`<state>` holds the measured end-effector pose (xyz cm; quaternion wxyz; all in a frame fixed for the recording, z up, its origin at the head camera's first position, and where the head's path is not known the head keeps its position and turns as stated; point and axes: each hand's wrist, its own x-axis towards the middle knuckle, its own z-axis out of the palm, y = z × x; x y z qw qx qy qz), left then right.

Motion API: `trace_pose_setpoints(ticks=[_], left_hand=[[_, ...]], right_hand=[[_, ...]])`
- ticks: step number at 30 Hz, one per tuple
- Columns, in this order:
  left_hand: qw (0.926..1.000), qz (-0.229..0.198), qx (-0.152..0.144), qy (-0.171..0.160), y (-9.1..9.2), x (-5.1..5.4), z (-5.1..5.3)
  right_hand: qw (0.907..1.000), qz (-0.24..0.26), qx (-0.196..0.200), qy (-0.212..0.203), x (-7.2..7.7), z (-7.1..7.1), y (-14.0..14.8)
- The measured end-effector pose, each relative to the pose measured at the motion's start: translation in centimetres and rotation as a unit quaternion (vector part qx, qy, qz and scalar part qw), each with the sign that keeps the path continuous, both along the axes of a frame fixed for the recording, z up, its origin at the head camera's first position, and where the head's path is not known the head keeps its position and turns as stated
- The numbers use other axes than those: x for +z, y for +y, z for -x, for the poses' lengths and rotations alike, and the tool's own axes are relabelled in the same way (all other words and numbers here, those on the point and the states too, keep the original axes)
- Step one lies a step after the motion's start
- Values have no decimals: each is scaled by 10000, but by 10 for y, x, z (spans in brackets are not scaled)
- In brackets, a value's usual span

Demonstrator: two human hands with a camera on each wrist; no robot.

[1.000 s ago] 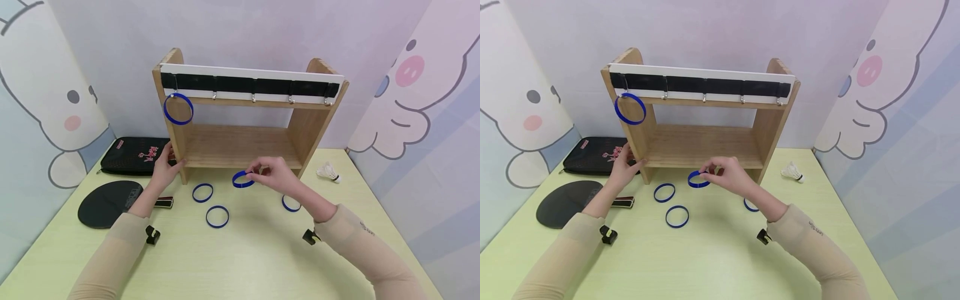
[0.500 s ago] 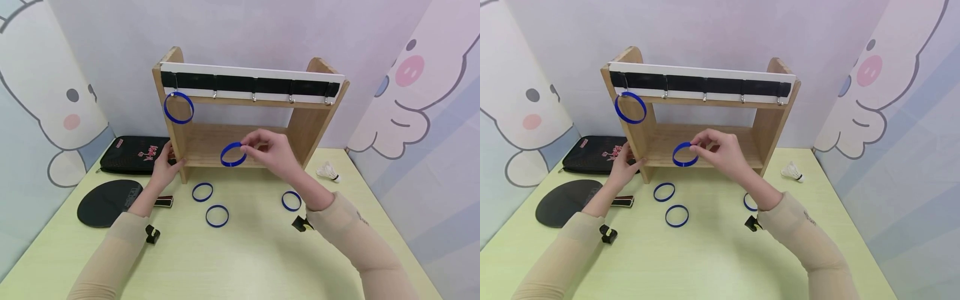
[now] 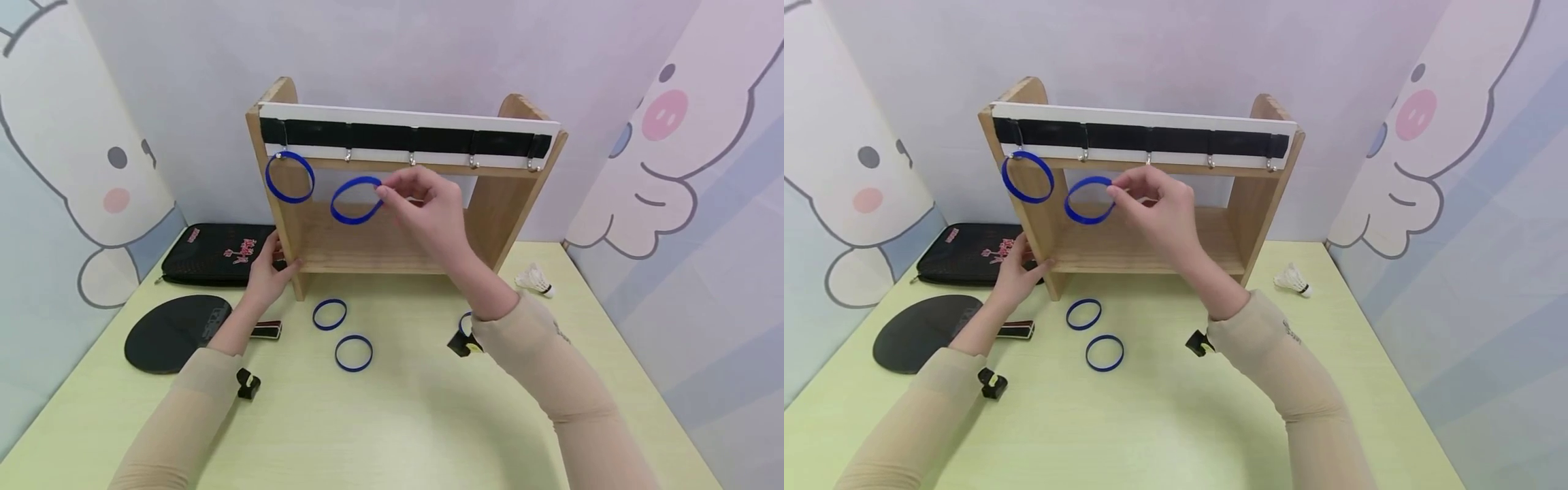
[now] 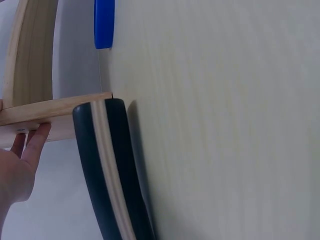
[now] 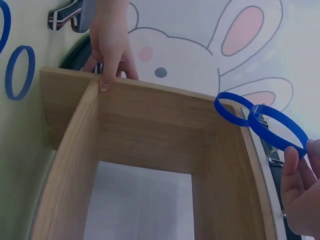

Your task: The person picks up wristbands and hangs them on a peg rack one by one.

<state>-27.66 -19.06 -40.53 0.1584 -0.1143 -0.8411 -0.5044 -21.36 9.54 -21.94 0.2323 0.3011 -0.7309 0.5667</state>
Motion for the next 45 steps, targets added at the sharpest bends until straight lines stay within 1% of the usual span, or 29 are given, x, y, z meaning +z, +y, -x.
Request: trace_pose_setpoints(ticks=[2,5,7,11,13,18,25,28,31,35,36,41,42,45], left_hand=[[10000,-13,-1,21,0,-1,0],[10000,-17,-6,48,-1,-1,0],[10000,-25,-18,65,-1,-2,0],[10000,-30,-37,61,-1,-1,0],[10000,-29,-35,43,-1,-1,0],[10000,-23,-31,37,-1,-1,0],[10000,3,-35,84,-1,-2,1],[10000,11,-32,90,-1,-2,1],[9999,11,-27,102,-2,-3,2],[9999,29,-19,113,-2,-4,1],[9999,34,-16,114,-2,-5,1],[9999,49,4,93,-2,-6,0],[9999,47,2,92,-2,-5,0],[9999,24,-17,111,-2,-3,1]], right_hand=[[9998,193,38,94,7,-2,-6],[9989,381,55,258,12,-1,-12],[9980,490,77,381,13,1,-15],[9964,609,-29,589,14,5,-20],[9960,640,-103,622,13,7,-22],[9958,585,-331,622,7,12,-26],[9940,496,-642,740,2,14,-29],[9936,404,-742,750,-2,16,-29],[9936,289,-811,726,-10,26,-26],[9940,145,-788,739,-22,40,-20],[9943,100,-792,705,-22,39,-19],[9945,-221,-875,540,-11,16,-14],[9941,-295,-892,536,-11,13,-12],[9922,-541,-916,658,-18,19,-1]])
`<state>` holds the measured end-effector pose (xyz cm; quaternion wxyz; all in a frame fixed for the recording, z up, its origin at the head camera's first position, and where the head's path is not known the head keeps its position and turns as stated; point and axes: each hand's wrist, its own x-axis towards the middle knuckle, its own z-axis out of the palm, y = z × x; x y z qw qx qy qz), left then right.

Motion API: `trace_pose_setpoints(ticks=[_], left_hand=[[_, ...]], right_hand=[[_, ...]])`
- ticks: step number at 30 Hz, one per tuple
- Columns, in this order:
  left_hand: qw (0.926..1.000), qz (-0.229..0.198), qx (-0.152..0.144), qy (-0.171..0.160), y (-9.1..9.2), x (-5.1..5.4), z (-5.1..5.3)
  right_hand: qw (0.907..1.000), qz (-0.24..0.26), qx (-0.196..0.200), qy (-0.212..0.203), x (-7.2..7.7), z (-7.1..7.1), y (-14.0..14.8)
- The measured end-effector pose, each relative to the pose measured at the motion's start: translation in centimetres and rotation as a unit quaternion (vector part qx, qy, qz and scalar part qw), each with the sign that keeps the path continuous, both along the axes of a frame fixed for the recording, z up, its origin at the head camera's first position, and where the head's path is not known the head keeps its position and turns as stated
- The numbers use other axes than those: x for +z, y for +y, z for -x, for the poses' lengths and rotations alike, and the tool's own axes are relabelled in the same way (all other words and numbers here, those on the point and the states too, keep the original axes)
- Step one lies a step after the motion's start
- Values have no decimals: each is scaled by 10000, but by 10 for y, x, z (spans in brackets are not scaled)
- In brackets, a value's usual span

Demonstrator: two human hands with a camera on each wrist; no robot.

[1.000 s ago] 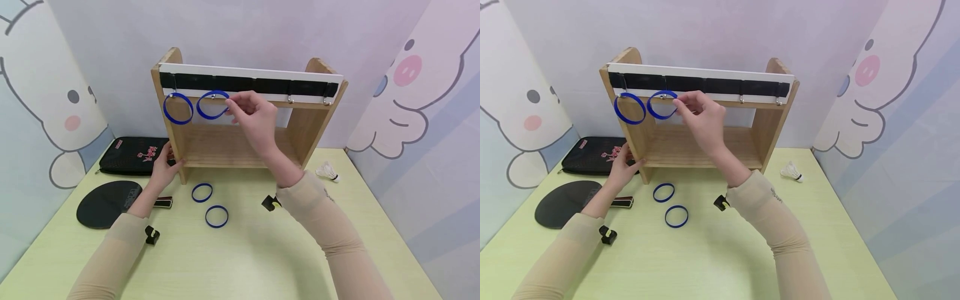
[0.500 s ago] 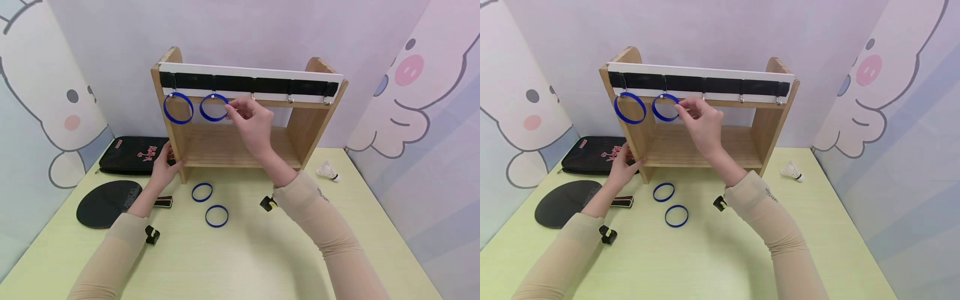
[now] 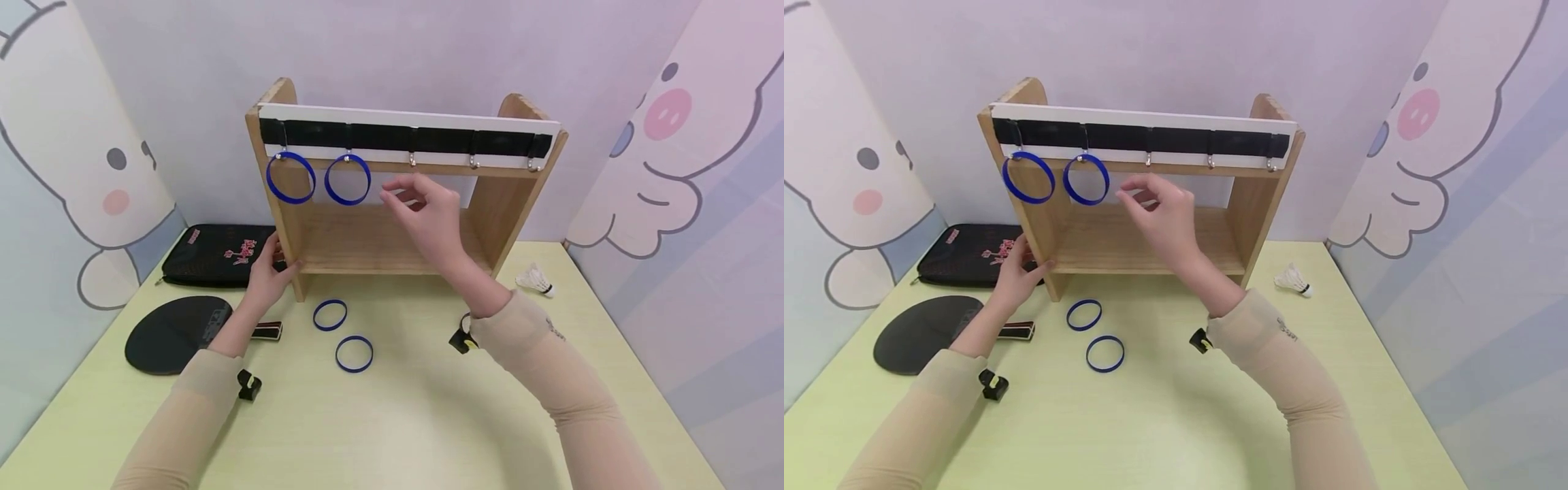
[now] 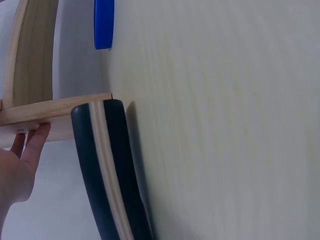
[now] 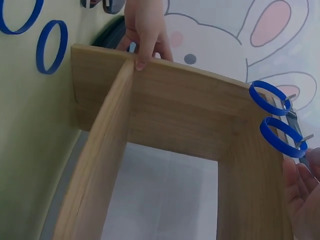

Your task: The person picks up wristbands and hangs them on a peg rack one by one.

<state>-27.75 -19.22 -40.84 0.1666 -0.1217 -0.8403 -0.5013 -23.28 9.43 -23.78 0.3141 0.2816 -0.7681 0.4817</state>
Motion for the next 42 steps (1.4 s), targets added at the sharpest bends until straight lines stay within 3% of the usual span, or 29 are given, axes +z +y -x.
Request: trace_pose_setpoints(ticks=[4,9,16,23,32,42], left_hand=[[10000,-43,-30,38,0,1,2],[10000,-31,-14,31,-1,2,3],[10000,-16,16,-5,0,4,3],[10000,-24,-4,9,1,3,2],[10000,-27,17,-6,0,0,1],[10000,-16,-10,-10,0,-1,2]], right_hand=[[9990,-424,-6,129,-13,10,17],[9942,-1031,120,287,-25,11,36],[9797,-1967,26,396,-46,5,62],[9679,-2429,204,620,-76,5,93],[9546,-2974,70,140,-119,-3,134],[9527,-3024,-142,-277,-162,-2,170]])
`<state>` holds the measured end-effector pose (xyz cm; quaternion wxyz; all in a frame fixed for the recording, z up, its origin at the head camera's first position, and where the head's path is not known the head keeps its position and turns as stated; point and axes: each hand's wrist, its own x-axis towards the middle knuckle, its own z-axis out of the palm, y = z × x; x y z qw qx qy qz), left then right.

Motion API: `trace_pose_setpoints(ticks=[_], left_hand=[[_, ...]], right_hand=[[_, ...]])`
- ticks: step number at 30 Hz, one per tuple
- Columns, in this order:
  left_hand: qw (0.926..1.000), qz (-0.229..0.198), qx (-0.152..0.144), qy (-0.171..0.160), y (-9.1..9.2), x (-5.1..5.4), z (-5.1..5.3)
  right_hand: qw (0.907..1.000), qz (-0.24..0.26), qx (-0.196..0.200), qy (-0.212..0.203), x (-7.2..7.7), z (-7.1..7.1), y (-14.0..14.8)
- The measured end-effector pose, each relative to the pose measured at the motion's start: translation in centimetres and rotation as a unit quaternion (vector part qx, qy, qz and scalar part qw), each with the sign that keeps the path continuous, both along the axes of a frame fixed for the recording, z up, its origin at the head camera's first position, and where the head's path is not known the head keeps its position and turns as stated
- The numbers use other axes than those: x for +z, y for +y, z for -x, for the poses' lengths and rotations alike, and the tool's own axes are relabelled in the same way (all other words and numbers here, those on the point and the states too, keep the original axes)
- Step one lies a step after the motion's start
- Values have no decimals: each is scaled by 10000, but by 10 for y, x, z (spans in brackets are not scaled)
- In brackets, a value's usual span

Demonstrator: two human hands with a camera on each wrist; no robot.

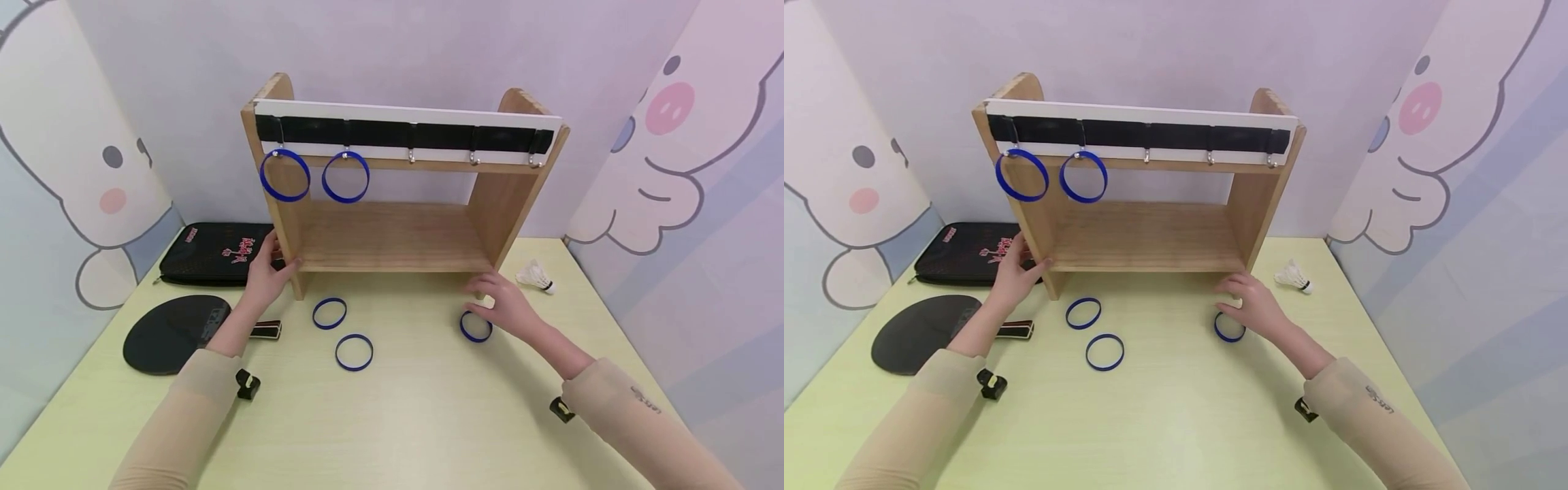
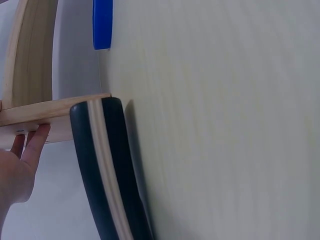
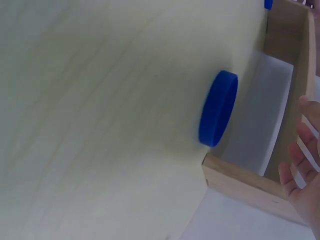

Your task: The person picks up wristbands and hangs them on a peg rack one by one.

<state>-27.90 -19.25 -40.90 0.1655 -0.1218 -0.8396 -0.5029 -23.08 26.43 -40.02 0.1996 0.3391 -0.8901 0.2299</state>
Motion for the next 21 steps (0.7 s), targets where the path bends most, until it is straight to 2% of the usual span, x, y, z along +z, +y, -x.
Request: trace_pose_setpoints(ticks=[6,10,21], left_hand=[[10000,-1,-11,-5,0,0,0],[10000,6,-12,17,0,0,0],[10000,-4,14,25,0,1,1]], right_hand=[[9981,-241,-347,-456,-19,7,19],[9946,-348,-519,-824,-26,12,30],[9877,-584,-379,-1402,-35,19,42]])
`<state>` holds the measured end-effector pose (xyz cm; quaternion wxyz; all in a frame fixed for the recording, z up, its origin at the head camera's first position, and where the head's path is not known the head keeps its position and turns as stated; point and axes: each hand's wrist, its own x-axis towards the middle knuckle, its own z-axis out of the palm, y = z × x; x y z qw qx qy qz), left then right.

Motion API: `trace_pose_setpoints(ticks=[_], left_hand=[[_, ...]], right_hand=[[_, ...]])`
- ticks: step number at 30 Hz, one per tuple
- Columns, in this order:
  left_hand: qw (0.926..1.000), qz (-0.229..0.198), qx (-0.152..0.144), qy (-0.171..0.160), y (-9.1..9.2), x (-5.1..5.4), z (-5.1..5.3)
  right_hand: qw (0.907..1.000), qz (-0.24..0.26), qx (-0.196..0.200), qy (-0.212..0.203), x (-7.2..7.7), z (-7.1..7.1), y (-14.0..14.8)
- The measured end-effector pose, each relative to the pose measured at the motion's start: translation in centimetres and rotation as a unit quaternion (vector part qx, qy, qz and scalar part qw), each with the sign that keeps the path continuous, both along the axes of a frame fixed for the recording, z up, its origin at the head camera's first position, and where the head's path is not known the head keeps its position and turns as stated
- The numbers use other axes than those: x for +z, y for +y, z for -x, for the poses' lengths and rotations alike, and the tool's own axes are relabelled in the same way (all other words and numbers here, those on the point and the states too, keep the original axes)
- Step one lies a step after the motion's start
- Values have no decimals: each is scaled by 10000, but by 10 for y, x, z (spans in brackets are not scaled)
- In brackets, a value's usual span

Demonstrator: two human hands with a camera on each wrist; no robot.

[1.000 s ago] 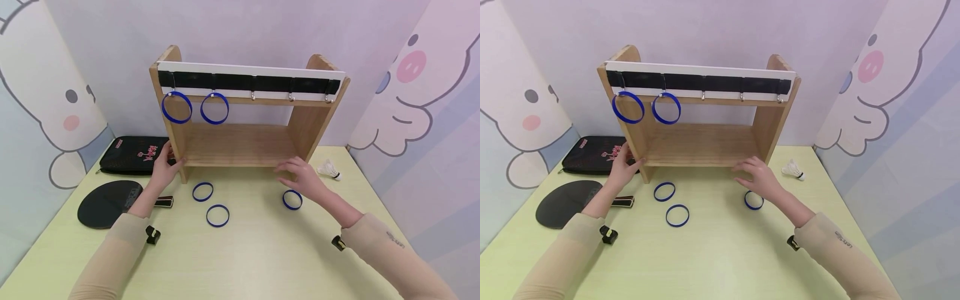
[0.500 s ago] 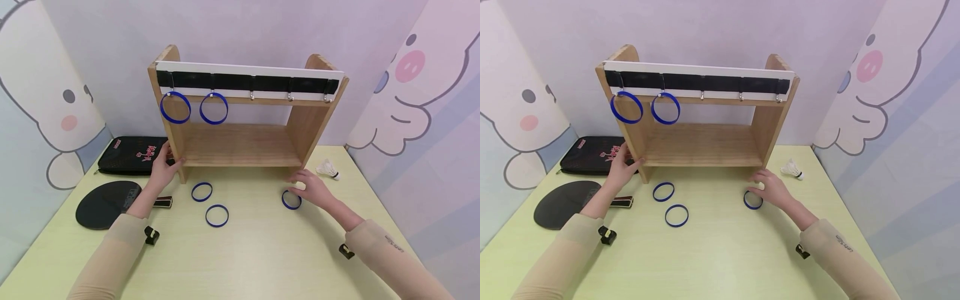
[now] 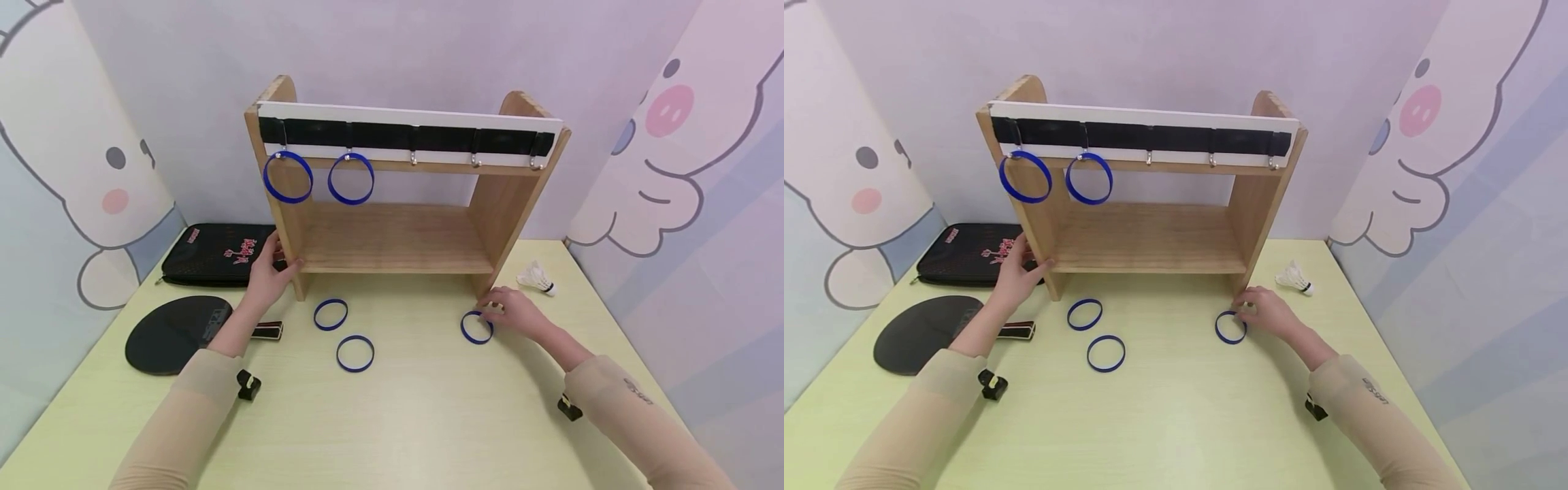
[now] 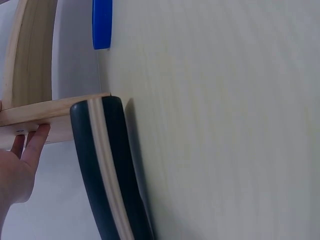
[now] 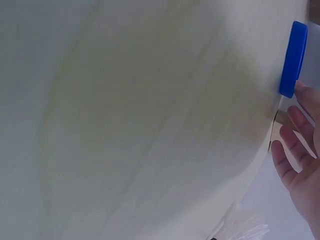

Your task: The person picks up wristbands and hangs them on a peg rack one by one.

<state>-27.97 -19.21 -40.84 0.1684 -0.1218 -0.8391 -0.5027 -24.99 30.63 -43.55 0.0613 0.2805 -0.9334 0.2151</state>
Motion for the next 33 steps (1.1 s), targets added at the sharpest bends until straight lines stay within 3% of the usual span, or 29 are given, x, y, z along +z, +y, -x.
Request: trace_pose_setpoints(ticks=[17,33], left_hand=[[10000,-18,4,6,0,-2,2],[10000,1,-11,-26,0,-1,0]], right_hand=[[9999,94,127,69,-8,5,-3],[9988,446,197,-41,19,-3,-23]])
